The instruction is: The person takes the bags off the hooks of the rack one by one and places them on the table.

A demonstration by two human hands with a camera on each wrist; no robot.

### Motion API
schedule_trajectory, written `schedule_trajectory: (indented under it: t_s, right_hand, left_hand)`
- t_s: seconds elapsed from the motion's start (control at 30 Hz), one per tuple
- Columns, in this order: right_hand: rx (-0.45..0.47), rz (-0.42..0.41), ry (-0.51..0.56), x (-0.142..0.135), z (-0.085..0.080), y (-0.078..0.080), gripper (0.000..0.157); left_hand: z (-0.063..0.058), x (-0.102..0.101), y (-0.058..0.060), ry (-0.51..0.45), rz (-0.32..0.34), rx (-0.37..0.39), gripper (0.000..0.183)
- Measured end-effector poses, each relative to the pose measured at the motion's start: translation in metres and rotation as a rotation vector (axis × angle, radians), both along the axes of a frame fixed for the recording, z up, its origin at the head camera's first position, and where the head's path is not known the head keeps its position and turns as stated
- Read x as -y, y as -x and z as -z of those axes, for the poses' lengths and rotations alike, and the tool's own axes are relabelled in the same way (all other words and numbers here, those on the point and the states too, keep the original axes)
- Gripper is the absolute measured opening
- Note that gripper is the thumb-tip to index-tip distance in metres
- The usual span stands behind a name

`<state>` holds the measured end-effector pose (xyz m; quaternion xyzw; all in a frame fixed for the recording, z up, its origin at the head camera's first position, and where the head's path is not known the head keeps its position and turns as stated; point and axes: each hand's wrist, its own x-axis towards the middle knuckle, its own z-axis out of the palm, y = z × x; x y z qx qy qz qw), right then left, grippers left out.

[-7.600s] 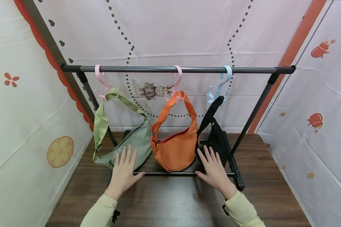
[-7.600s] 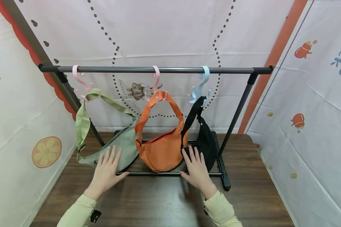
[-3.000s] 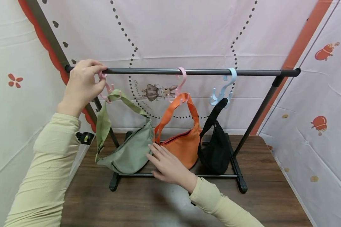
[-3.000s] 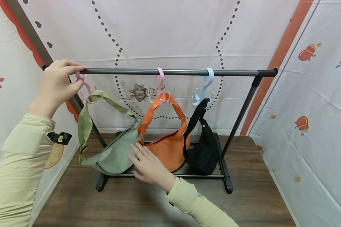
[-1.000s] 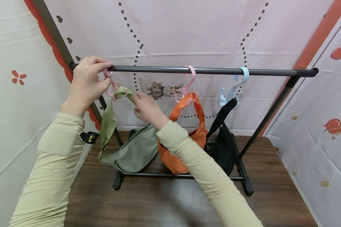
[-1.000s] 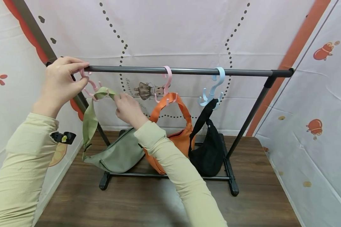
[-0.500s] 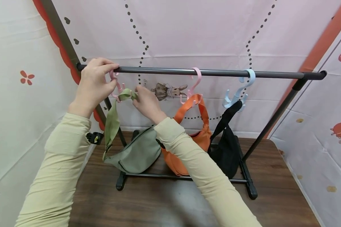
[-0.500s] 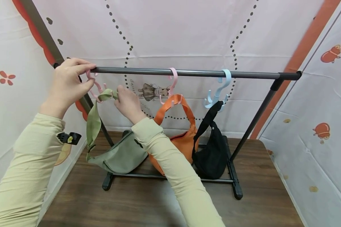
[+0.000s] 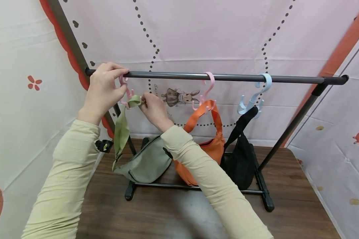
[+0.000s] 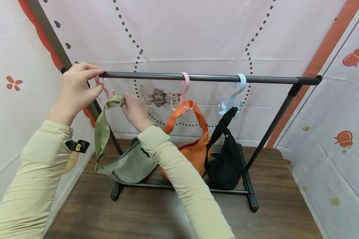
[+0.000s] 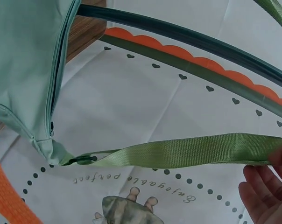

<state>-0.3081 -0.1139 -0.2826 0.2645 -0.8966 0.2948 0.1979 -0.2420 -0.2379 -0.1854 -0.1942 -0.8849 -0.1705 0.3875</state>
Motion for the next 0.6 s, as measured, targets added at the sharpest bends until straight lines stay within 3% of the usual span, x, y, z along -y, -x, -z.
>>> schedule_trajectory:
  t_s: [0.6]
  right_hand:
    - [-0.035, 0.017, 0.037, 0.0005, 0.0016, 0.0009, 0.006]
  left_hand:
    - [0.0008, 0.0001, 0.0005, -0.013, -0.005, -0.003, 0.028]
